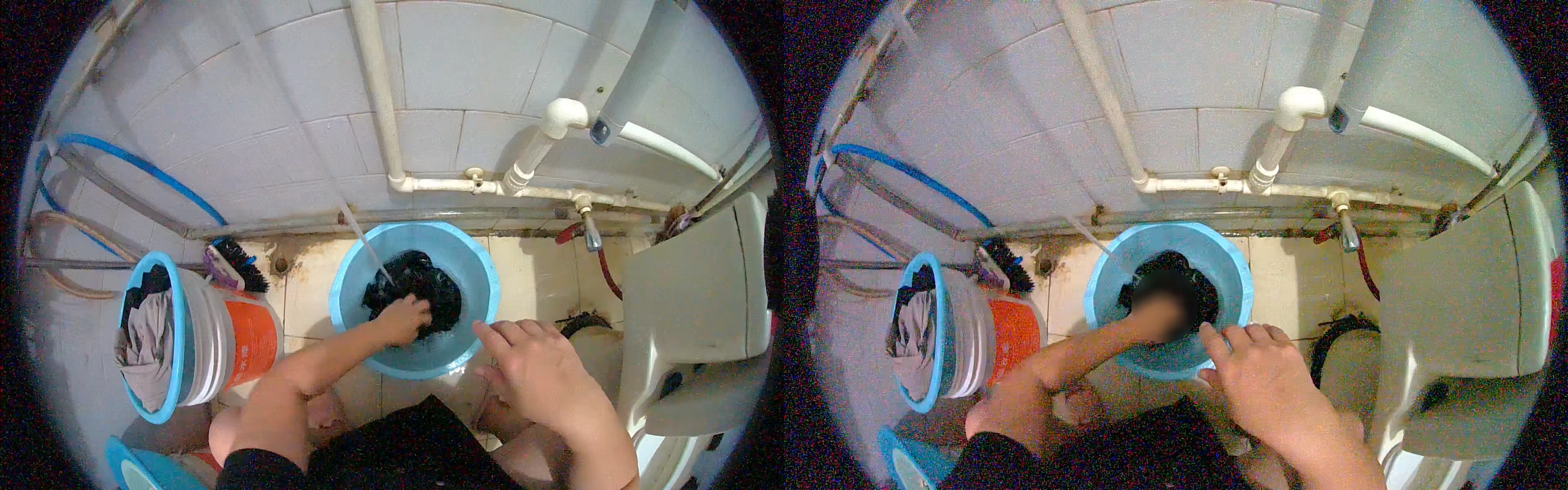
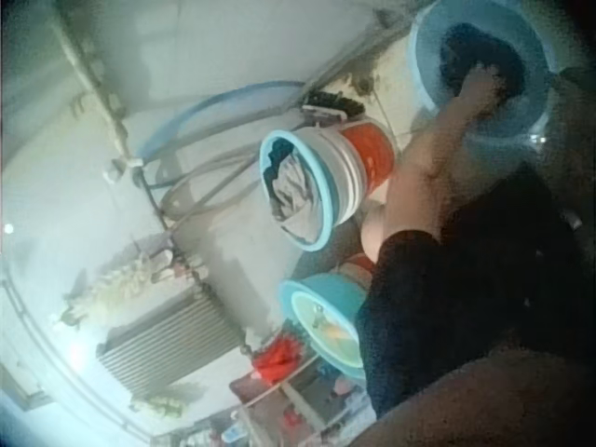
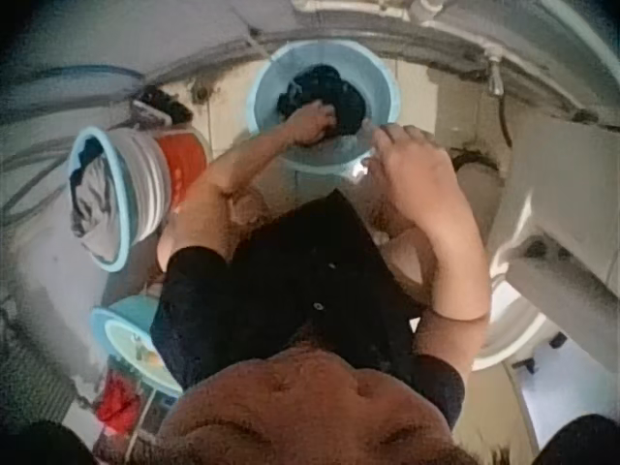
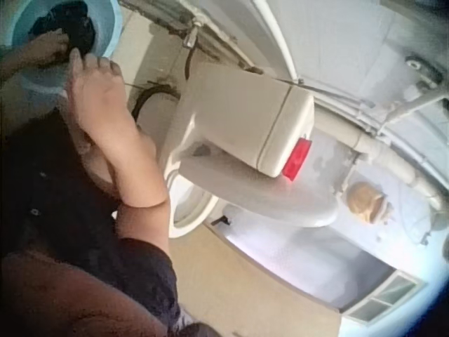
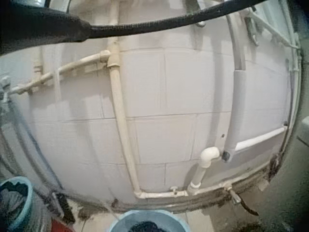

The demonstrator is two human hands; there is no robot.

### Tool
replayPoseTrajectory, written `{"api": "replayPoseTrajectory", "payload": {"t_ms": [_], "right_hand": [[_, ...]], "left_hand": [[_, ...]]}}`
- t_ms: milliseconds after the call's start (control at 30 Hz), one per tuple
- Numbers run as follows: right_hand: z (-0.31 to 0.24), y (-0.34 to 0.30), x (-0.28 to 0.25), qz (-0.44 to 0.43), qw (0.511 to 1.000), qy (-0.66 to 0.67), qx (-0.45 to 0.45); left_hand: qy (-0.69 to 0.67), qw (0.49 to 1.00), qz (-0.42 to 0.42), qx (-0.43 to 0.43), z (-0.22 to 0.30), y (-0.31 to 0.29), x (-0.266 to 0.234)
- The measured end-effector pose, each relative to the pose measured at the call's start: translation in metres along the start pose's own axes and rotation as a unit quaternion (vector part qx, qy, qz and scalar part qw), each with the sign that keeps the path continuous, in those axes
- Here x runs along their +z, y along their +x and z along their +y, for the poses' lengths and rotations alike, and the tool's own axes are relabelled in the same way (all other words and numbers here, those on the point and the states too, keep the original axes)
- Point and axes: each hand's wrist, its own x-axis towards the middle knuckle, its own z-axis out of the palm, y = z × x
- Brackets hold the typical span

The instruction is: The person hand-washes several pieces of clothing in a blue basin filled with water. They scrub and rinse a black garment, then a grey garment, and finally a dark red garment, transferring each item to a separate bucket after washing.

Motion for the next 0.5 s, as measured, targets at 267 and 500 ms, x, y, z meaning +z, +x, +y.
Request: {"api": "replayPoseTrajectory", "payload": {"t_ms": [267, 500], "right_hand": [[0.002, 0.013, 0.006, -0.005, 1.0, -0.009, 0.0], [0.016, 0.027, 0.02, -0.101, 0.994, -0.001, 0.038]], "left_hand": [[-0.035, 0.972, 0.13, -0.193, 0.009, -0.003, -0.006], [-0.093, 0.944, 0.098, -0.302, -0.052, 0.036, 0.102]]}}
